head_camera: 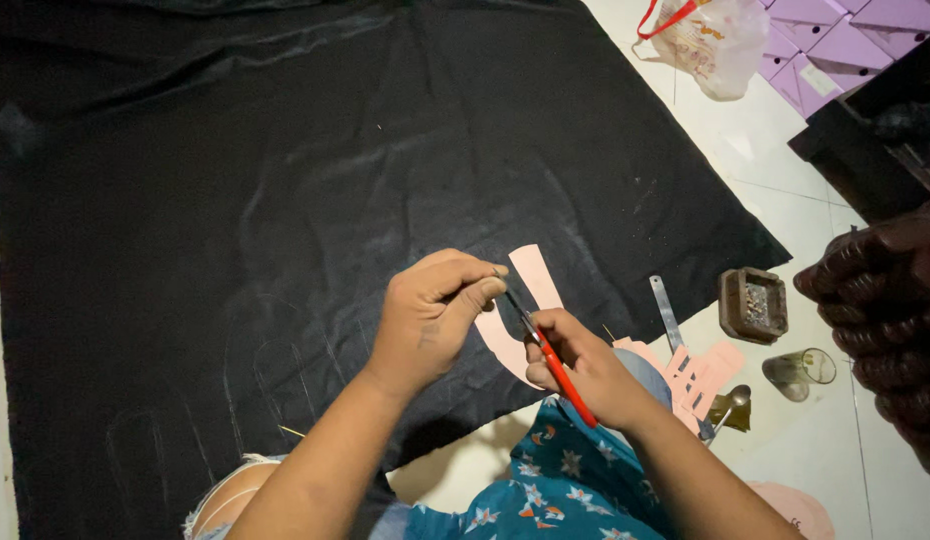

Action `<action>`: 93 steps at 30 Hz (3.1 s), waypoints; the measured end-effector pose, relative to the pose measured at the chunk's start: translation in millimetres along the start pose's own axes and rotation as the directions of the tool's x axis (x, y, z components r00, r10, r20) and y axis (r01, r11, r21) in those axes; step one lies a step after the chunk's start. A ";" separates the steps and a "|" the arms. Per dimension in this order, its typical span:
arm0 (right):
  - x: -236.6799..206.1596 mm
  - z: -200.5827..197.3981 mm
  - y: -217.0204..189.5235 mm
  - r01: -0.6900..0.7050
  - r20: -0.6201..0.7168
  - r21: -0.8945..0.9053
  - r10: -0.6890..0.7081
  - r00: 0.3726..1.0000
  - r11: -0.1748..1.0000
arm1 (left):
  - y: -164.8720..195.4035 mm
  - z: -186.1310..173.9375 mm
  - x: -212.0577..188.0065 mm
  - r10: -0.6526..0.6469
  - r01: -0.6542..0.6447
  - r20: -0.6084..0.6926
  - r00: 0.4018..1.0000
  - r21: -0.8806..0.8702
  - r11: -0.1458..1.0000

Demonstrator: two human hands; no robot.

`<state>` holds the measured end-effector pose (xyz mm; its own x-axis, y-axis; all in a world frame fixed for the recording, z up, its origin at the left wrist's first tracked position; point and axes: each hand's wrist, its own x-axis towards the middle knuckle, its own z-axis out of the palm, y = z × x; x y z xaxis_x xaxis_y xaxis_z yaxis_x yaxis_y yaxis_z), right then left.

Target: The person places a U-shaped paper pattern on a black fabric and uses a chalk-like tool to trace its outline. They then use scissors to trim a small piece of the pattern and continue tracing additional outlines on the fabric.

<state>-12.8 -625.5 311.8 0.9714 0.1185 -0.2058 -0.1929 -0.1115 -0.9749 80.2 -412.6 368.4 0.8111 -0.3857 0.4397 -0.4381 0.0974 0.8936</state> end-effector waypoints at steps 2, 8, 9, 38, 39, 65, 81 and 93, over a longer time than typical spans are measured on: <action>-0.5 -1.5 2.8 0.008 0.009 -0.027 -0.008 1.000 1.000 | -1.9 1.3 -0.3 -0.026 0.026 -0.025 0.999 0.016 1.000; 2.9 -0.4 6.6 -0.046 -0.042 -0.050 0.044 0.998 0.998 | -5.2 3.1 -0.4 -0.192 0.191 -0.050 0.980 -0.028 0.981; 3.0 0.2 6.5 -0.031 -0.041 -0.040 0.029 0.999 0.999 | -5.3 3.0 -0.5 -0.216 0.214 -0.043 0.975 -0.036 0.976; -2.0 -4.0 -17.1 -0.132 0.010 -0.270 0.139 0.990 0.954 | 0.5 -6.1 1.2 -0.012 0.012 0.009 1.000 0.018 1.000; -1.3 -4.1 -18.3 -0.135 0.010 -0.254 0.142 0.990 0.958 | 1.0 -6.1 1.5 -0.019 0.019 0.010 1.000 0.017 1.000; 5.4 4.3 -39.7 -0.262 0.009 -0.191 0.269 0.963 0.946 | 6.3 -12.6 3.9 -0.137 0.140 0.029 0.990 -0.121 0.983; 3.0 6.0 -26.2 -0.106 0.037 -0.247 0.119 0.992 0.963 | 0.6 -7.8 0.2 -0.087 0.086 0.000 0.996 -0.127 0.988; 6.0 5.0 -2.2 -0.089 -0.033 -0.115 0.085 0.996 0.989 | -0.7 -6.2 -1.7 -0.171 0.173 0.030 0.985 -0.126 0.977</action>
<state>-7.3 -619.6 312.3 0.9553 0.0764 -0.2855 -0.2611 -0.2341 -0.9365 81.5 -406.3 367.5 0.8619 -0.4241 0.2780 -0.2386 0.1445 0.9603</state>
